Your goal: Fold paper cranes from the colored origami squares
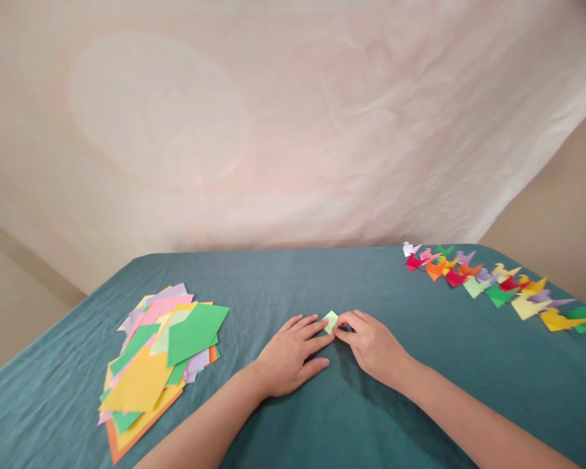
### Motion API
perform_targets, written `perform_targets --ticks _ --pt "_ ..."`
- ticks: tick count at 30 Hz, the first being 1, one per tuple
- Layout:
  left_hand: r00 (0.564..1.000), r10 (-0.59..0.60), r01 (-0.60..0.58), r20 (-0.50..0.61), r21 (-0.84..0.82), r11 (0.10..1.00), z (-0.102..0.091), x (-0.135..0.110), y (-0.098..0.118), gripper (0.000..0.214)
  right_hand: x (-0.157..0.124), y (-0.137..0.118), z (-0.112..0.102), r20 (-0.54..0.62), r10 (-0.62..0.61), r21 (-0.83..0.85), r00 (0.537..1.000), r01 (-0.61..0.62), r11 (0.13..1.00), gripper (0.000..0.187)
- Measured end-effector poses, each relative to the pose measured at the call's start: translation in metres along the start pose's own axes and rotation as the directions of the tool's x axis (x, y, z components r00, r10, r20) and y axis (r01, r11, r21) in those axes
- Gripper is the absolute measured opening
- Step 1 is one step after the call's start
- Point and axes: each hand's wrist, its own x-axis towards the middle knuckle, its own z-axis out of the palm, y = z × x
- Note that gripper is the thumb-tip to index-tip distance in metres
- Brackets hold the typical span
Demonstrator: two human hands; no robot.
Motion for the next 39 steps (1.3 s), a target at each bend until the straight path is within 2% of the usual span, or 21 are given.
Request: perform_targets --ticks 6,10,15,20,23,27,39 --pt "0.995 -0.042 0.032 -0.087 -0.111 0.993 0.002 0.010 -0.006 0.033 -0.002 0.005 -0.001 -0.053 -0.020 0.075 0.998 0.024 0.997 0.031" --pt "0.995 -0.042 0.025 -0.087 -0.191 0.981 -0.004 0.029 -0.018 0.026 -0.005 0.007 0.000 -0.077 -0.011 0.093 0.997 0.019 0.995 0.034" --pt "0.992 -0.055 0.018 -0.112 -0.313 0.950 -0.008 0.043 -0.030 0.033 -0.005 0.010 0.000 -0.086 -0.031 0.082 0.996 0.038 0.996 0.037" --pt "0.985 -0.071 -0.002 -0.156 -0.424 0.906 0.002 0.041 -0.038 0.032 -0.001 0.011 0.000 -0.147 -0.041 0.069 0.988 0.052 0.996 0.036" --pt "0.978 -0.097 0.006 -0.183 -0.440 0.898 0.007 0.040 -0.038 0.029 0.001 0.011 0.001 -0.177 -0.032 0.052 0.984 0.042 0.998 0.027" --pt "0.974 -0.110 0.011 -0.200 -0.437 0.900 0.009 0.041 -0.036 0.025 0.002 0.010 0.002 -0.160 -0.013 0.057 0.987 0.023 0.998 0.022" --pt "0.970 -0.111 0.006 -0.217 -0.434 0.901 0.010 0.039 -0.038 0.022 0.004 0.005 0.005 -0.178 0.128 0.199 0.976 -0.092 0.976 0.028"
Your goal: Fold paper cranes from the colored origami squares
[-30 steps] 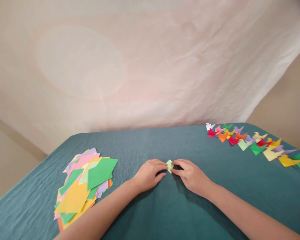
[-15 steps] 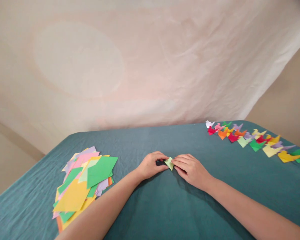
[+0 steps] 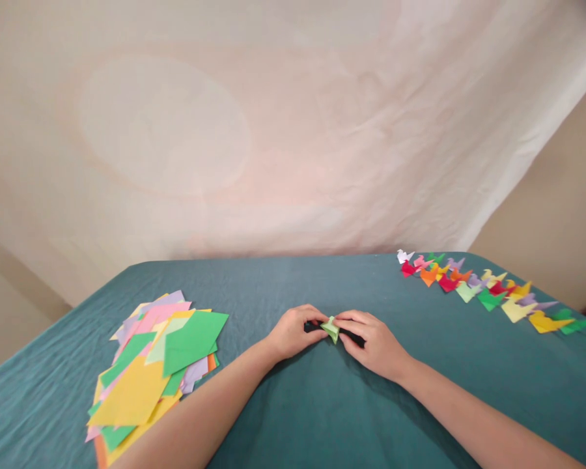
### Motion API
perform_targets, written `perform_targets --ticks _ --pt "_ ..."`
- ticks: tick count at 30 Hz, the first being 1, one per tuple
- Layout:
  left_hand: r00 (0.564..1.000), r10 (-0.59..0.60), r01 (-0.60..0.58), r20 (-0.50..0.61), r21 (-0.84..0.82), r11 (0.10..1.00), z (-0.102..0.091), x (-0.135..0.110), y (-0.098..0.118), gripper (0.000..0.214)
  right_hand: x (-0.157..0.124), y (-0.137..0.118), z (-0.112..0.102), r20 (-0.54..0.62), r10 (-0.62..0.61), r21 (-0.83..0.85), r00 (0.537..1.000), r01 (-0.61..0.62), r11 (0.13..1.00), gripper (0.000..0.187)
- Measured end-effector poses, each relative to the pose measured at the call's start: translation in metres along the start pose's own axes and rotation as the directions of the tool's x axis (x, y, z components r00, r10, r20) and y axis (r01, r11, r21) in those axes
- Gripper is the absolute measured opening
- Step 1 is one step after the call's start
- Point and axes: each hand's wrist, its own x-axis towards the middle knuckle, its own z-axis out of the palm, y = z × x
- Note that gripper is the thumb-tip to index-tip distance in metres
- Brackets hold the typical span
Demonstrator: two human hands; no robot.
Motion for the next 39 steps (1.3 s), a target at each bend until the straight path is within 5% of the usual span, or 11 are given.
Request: perform_targets --ticks 9,15,39 --pt "1.000 -0.010 0.010 0.005 0.008 1.000 -0.001 0.000 0.000 0.024 0.021 -0.001 0.003 0.103 0.171 0.142 0.980 -0.185 0.973 0.018" --pt "1.000 -0.012 0.012 0.027 -0.012 1.000 -0.004 -0.001 0.001 0.028 0.026 0.004 0.014 0.069 0.287 0.240 0.955 -0.295 0.925 0.017" --pt "0.998 -0.066 0.066 0.005 0.012 0.998 -0.002 0.000 -0.001 0.022 0.021 0.006 0.015 0.067 0.282 0.297 0.957 -0.289 0.910 0.016"
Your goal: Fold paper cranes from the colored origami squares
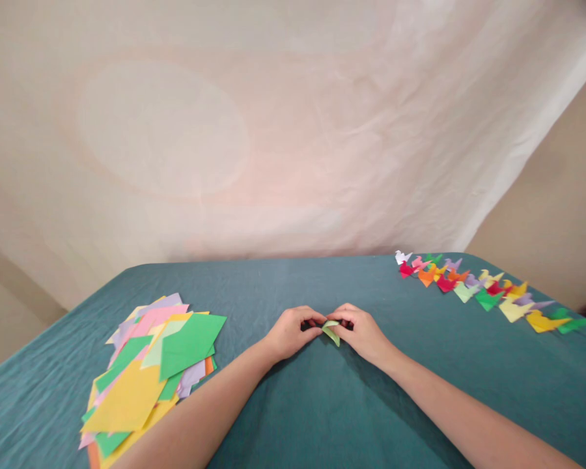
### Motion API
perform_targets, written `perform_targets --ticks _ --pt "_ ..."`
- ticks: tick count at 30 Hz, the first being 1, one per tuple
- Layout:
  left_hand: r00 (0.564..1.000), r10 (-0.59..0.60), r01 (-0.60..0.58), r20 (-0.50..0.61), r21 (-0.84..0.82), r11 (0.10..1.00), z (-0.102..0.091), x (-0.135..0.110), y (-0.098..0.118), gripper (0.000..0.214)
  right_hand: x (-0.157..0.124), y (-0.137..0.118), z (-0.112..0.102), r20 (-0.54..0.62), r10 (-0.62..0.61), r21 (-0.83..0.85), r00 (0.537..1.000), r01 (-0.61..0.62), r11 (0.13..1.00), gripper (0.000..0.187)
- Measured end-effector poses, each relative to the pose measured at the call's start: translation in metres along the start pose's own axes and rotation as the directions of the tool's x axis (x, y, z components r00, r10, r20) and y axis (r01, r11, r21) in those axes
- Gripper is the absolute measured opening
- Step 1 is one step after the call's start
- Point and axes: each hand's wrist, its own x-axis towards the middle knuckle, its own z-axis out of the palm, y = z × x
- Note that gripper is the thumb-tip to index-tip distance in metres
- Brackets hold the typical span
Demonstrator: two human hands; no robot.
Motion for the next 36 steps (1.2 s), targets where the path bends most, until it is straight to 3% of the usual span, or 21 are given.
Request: perform_targets --ticks 11,21,36 --pt "1.000 0.020 -0.019 0.024 -0.046 0.999 -0.0032 -0.0005 -0.0012 0.021 -0.0013 0.0000 0.0004 0.019 0.005 0.010 1.000 -0.005 1.000 0.016" --pt "0.999 -0.026 0.023 -0.033 -0.089 0.996 0.0033 -0.0009 -0.0013 0.021 -0.0013 0.0002 0.0027 -0.019 0.004 0.006 1.000 -0.003 1.000 0.015" --pt "0.996 0.045 -0.046 -0.071 -0.011 0.999 0.0027 -0.0001 -0.0014 0.018 -0.0034 0.0013 0.0018 -0.058 0.030 0.080 0.998 -0.025 0.996 0.017"
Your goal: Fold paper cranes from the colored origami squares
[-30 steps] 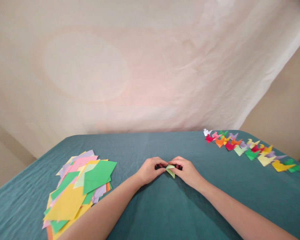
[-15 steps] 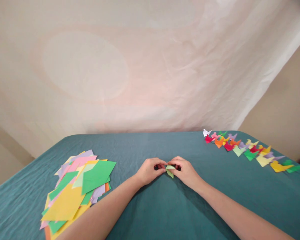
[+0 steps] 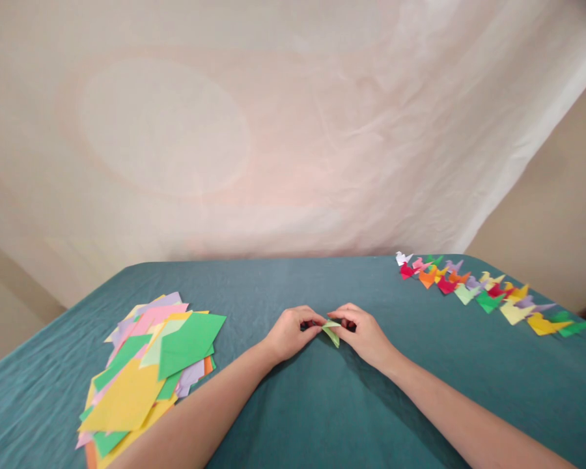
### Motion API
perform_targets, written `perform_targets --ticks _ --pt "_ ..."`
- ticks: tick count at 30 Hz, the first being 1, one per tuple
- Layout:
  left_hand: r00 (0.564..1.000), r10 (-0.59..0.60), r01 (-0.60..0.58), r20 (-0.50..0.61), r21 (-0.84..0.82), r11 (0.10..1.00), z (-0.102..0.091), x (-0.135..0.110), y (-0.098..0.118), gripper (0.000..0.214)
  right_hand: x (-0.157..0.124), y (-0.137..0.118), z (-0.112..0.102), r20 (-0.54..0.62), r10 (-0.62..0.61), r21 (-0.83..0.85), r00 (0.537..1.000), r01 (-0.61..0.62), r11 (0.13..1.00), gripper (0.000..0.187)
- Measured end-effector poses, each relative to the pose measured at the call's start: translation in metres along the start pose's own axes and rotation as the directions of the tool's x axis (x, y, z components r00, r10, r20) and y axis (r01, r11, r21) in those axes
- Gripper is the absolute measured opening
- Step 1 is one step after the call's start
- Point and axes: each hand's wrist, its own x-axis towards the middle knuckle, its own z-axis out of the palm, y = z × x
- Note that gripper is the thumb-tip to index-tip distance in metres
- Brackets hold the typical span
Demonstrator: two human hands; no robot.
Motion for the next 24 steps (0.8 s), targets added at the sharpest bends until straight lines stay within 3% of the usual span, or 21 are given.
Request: perform_targets --ticks 24 --pt "1.000 -0.025 0.025 0.017 -0.030 0.999 0.0030 0.0026 0.0030 0.021 -0.0001 0.0051 0.0024 -0.017 -0.012 0.033 1.000 0.013 0.999 0.025"
